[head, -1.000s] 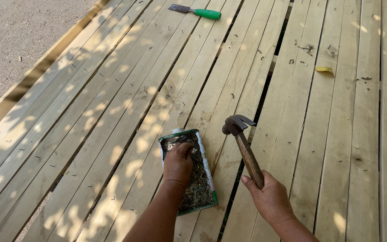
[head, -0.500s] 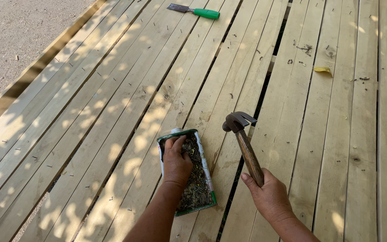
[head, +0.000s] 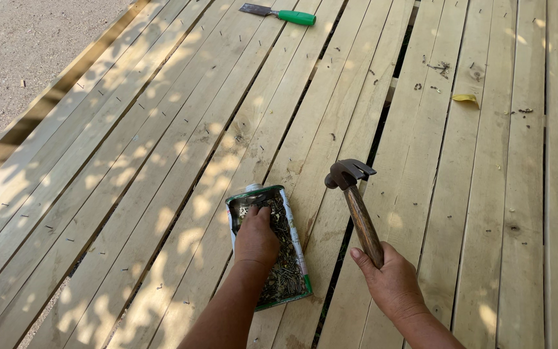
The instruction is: The person takes nails one at a time from a tin can filled with nails and hammers them into the gaps between wooden slats of a large slatted panel, holding the hammer in one hand while positioning each nail with the other. The person repeats this pick-and-hammer cycle across different spots on the panel.
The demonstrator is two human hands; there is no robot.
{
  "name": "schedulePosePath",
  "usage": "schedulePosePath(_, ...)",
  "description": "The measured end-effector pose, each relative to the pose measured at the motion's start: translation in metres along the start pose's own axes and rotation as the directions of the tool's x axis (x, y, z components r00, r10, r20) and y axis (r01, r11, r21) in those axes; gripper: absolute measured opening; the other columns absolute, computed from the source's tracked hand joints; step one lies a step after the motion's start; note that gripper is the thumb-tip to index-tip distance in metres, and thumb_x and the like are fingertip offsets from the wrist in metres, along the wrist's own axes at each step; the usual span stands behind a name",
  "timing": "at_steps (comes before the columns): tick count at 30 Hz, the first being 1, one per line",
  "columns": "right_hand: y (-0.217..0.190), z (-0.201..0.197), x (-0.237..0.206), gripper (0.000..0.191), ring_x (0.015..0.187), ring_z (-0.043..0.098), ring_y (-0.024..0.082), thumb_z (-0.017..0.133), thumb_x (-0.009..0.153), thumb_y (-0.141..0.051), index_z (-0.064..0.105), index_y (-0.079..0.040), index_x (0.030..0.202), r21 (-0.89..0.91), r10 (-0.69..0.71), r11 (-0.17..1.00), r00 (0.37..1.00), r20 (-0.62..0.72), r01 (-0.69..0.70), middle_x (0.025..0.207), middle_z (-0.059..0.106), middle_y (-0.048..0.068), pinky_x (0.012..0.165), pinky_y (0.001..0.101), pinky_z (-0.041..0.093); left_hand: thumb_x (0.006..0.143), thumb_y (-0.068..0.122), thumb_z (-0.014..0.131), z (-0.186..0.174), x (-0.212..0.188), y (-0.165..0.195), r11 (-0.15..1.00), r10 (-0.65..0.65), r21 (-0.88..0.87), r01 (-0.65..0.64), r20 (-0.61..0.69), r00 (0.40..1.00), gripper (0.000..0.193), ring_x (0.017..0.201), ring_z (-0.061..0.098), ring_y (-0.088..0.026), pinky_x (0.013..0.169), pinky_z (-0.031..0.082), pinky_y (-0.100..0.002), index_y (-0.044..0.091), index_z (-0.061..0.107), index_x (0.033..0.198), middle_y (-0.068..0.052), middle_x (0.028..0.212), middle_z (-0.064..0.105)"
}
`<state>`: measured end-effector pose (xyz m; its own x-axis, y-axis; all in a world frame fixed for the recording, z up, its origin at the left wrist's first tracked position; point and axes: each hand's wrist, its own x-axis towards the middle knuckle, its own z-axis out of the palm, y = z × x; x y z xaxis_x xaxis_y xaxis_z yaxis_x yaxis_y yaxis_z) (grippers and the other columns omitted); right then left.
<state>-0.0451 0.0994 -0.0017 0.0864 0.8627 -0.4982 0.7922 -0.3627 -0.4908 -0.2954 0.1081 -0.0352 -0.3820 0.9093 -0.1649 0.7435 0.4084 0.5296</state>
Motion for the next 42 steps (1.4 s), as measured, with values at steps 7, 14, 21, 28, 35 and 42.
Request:
schedulePosePath(7,0.000,0.002,-0.001,0.056,0.058,0.063,0.015,0.061,0.088,-0.064,0.067,-0.010,0.100,0.008,-0.001,1.000,1.000,0.001,0.001,0.063,0.060,0.004,0.061,0.0369,0.059,0.088,0.013,0.068,0.001,-0.009,0.010,0.991,-0.005,0.130,-0.013,0.142,0.990,0.024,0.122,0.056,-0.030,0.101,0.051,-0.043,0.017,0.072,0.111,-0.008,0.120,0.061)
schedulePosePath(14,0.004,0.000,-0.001,0.055,0.057,0.060,0.015,0.062,0.089,-0.063,0.068,-0.009,0.097,0.031,0.006,0.999,1.000,-0.013,-0.005,0.063,0.059,0.004,0.059,0.0374,0.057,0.085,0.017,0.072,0.001,-0.003,-0.004,0.988,0.089,-0.108,-0.111,-0.189,0.978,0.017,0.109,0.064,-0.027,0.096,0.053,-0.041,0.019,0.083,0.098,-0.001,0.109,0.070)
schedulePosePath(21,0.001,-0.004,0.000,0.052,0.056,0.058,0.016,0.059,0.090,-0.063,0.066,-0.011,0.095,0.038,0.023,0.999,1.000,-0.009,-0.023,0.062,0.056,0.003,0.056,0.0385,0.057,0.087,0.006,0.069,0.003,0.002,-0.006,0.967,0.010,-0.249,-0.049,-0.158,0.987,0.032,0.091,0.072,-0.025,0.085,0.058,-0.038,0.023,0.080,0.112,-0.004,0.103,0.073)
schedulePosePath(28,-0.001,-0.011,0.003,0.056,0.056,0.059,0.015,0.059,0.090,-0.066,0.066,-0.011,0.094,0.008,-0.002,1.000,0.999,-0.040,0.003,0.062,0.057,0.003,0.058,0.0371,0.056,0.088,0.004,0.072,-0.009,0.011,0.009,0.899,0.093,-0.368,-0.237,-0.368,0.925,0.021,0.085,0.074,-0.021,0.078,0.060,-0.033,0.014,0.081,0.105,-0.004,0.100,0.077)
schedulePosePath(35,-0.007,-0.024,0.011,0.055,0.059,0.063,0.018,0.061,0.090,-0.064,0.068,-0.010,0.095,0.043,0.012,0.999,0.996,-0.087,-0.009,0.063,0.060,0.006,0.062,0.0394,0.057,0.087,0.010,0.077,-0.010,0.039,0.046,0.822,0.048,-0.511,-0.250,-0.376,0.925,0.008,0.077,0.074,-0.017,0.073,0.059,-0.029,0.010,0.082,0.093,-0.007,0.088,0.078)
schedulePosePath(42,-0.014,-0.030,0.018,0.055,0.062,0.062,0.019,0.065,0.089,-0.061,0.067,-0.006,0.090,0.105,-0.026,0.994,0.990,-0.141,0.041,0.064,0.062,0.006,0.065,0.0398,0.056,0.087,0.009,0.072,0.024,0.079,0.074,0.760,-0.138,-0.649,-0.023,-0.196,0.971,0.008,0.072,0.075,-0.020,0.071,0.058,-0.031,0.008,0.078,0.092,-0.011,0.080,0.078)
